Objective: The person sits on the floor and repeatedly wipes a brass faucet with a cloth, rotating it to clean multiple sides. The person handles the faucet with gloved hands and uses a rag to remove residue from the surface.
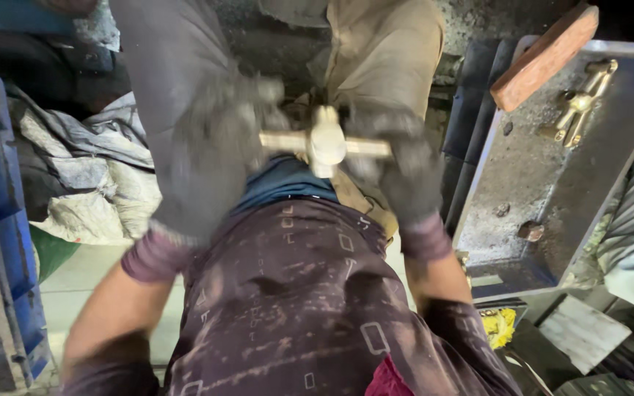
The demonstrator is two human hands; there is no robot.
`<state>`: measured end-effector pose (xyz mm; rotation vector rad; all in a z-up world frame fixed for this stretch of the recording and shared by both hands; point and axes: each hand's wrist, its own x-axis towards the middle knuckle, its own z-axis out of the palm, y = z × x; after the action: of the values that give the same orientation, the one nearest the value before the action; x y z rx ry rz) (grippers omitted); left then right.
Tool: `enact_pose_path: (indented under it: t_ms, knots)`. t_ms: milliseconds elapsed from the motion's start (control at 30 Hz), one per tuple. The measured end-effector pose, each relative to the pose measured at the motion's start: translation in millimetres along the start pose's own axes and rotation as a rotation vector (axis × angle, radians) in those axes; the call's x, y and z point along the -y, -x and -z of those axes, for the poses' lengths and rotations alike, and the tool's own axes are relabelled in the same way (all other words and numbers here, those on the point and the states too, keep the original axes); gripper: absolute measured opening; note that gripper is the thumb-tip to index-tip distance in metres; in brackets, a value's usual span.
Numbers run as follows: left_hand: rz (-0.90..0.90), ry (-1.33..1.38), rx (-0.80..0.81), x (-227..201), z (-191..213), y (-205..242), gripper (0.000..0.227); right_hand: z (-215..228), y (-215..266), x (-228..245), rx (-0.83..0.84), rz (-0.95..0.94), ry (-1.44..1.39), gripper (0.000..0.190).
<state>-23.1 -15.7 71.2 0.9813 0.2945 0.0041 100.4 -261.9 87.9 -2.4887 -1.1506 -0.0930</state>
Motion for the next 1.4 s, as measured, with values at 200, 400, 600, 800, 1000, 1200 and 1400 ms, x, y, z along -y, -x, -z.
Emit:
enact_pose_path:
  t_ms: [200,400,600,800,1000,1200,1400]
  knots:
    - [-0.270,-0.916,-0.089,24,65,-68,0.030,-74,-46,-54,0.127,-0.091,-0.372,0.032]
    - [-0.171,-1.249,-0.126,49,76,-102,0.025,-145,-33,-88,0.146,-0.183,-0.030,0.059]
    - [0.160,-0.571,-0.099,70,75,-136,0.051,-153,-25,-93,0.155,-0.357,-0.078,0.051]
    - [-0.318,-1.341,-0.005,101,84,-133,0.072,-127,-26,-75,0.119,-0.395,-0.115,0.043]
    - [-0.275,-1.517,0.060,129,93,-150,0.068,-126,-30,-72,0.109,-0.408,-0.079,0.036]
    - [0.159,-0.404,-0.399,112,76,-144,0.048,-123,-42,-62,0.143,-0.441,-0.123,0.029]
    - [0.297,-0.393,-0.399,66,67,-146,0.041,-124,-50,-58,0.146,-0.513,-0.239,0.045]
